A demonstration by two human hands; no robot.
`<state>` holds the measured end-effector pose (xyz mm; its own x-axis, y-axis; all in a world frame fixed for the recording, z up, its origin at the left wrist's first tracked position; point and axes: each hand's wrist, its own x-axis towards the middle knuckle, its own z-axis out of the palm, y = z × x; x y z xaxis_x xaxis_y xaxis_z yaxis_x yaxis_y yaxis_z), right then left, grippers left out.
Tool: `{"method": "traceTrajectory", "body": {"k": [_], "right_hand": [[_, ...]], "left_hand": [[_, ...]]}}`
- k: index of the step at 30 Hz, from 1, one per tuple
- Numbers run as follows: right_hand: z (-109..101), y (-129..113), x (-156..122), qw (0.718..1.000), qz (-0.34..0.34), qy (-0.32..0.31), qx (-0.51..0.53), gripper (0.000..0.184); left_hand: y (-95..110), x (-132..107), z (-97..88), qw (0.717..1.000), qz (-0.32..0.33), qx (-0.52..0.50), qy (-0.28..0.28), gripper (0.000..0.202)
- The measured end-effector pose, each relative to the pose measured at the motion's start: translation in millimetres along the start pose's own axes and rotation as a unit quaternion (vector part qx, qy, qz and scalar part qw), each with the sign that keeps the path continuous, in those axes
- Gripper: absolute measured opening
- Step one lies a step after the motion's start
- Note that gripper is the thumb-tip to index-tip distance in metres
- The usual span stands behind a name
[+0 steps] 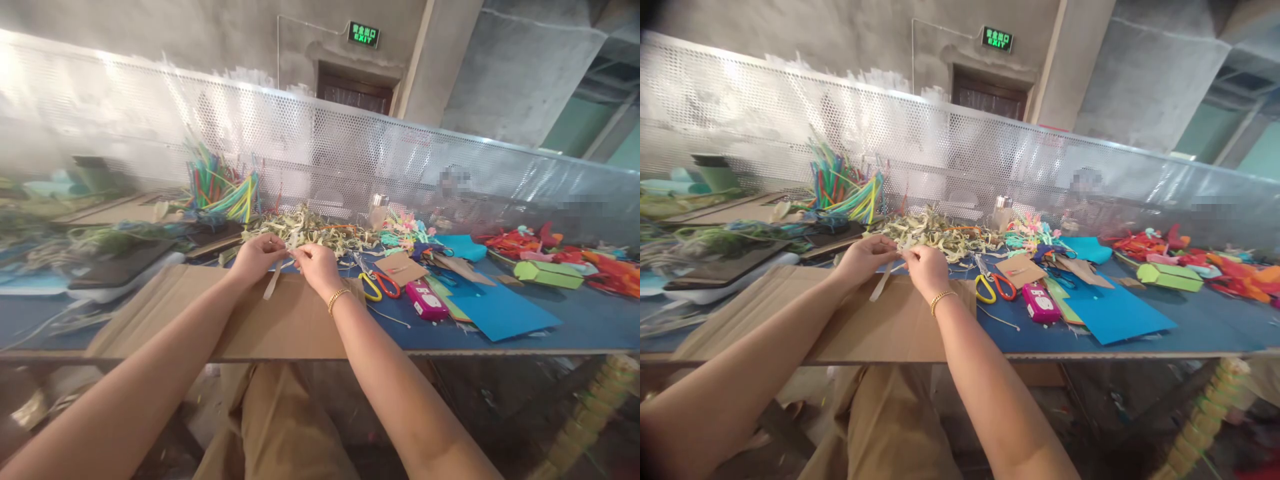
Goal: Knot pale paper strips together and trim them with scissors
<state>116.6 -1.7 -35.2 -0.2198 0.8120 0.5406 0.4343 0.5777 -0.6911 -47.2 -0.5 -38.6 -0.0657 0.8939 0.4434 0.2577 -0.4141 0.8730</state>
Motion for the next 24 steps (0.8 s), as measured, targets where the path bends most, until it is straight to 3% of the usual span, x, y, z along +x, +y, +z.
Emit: {"method": "traceTrajectory", "body": {"k": [4,10,15,24], "right_hand": [[-1.3,-3.8,-0.4,0.998,-0.001,0.026,-0.062,0.026],[0.5,-4.3,0.0,0.989,0.015,0.074,-0.125,0.023],[1.7,-4.6,0.0,0.986,0.015,0.080,-0.146,0.024],[1.9,-4.3,-0.1,0.987,-0.003,0.062,-0.145,0.022]], "left_hand": [[3.5,-1.0,1.2,1.000,0.012,0.005,0.013,0.040],[2.4,-2.0,2.3,1.000,0.026,0.007,-0.014,0.033],[1.0,-2.5,2.8,0.998,0.046,0.035,-0.015,0.030],[13.3,-6.9,6.8,0.998,0.018,0.062,0.010,0.035]]}}
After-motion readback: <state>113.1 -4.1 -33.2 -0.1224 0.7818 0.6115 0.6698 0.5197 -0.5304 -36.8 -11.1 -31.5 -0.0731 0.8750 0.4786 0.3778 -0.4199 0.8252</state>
